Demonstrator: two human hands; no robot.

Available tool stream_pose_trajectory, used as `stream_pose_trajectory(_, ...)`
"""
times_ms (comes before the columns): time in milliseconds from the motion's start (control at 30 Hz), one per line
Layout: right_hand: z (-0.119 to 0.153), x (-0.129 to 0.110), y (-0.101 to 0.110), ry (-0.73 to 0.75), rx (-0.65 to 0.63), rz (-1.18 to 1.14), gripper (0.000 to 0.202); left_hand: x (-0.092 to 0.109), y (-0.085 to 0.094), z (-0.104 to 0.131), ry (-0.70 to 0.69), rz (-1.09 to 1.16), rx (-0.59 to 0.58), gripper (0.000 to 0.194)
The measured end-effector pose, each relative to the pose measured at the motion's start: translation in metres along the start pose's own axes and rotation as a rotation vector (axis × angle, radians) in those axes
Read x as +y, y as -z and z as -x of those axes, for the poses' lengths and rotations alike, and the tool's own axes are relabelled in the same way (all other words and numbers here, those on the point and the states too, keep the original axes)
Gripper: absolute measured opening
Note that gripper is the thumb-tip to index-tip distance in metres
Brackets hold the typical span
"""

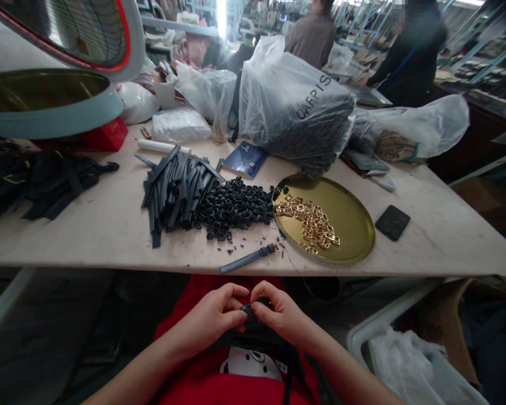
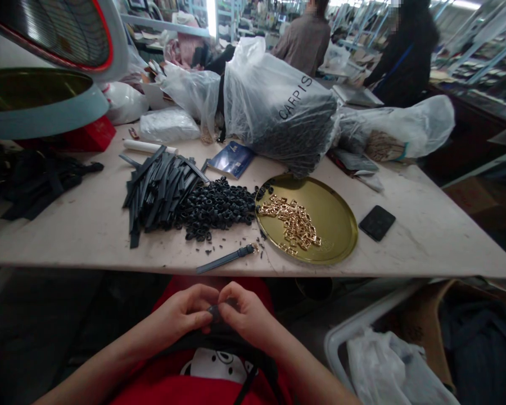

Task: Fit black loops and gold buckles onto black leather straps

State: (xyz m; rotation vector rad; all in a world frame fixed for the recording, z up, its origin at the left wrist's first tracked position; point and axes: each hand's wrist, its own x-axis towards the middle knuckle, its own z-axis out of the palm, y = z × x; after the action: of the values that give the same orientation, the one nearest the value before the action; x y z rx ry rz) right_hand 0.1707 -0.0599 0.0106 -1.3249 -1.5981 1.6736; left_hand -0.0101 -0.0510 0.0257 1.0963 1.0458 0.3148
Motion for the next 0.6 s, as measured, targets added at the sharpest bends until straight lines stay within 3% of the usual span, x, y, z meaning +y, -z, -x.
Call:
stream_pose_trajectory(133, 0.003, -0.003, 0.006, 0.102, -0.075, 0.213, 0.006, -0.001, -0.005, -0.002, 0.018, -0.014, 0.001, 0.028)
stream_pose_trajectory(233, 0.005, 0.002, 0.005, 0.128, -0.005, 0.26, 0.004, -0.001, -0.004, -0.004, 0.026, -0.058, -0.001, 0.029)
stream_pose_trajectory(333, 0.003, 0.01, 0.0, 0.16, 0.103, 0.317, 0.007, 0.002, 0.002, -0.006, 0.058, -0.258, -0.047, 0.023)
stream_pose_trajectory(400, 0.001, 0.014, -0.001, 0.192, 0.131, 0.362, 0.01, 0.008, 0.004, -0.007, 0.053, -0.42, -0.068, 0.031)
stream_pose_trajectory(600, -0.006, 0.016, 0.006, 0.232, 0.159, 0.299, 0.013, 0.029, -0.002, -0.024, -0.107, -0.724, -0.023, 0.033)
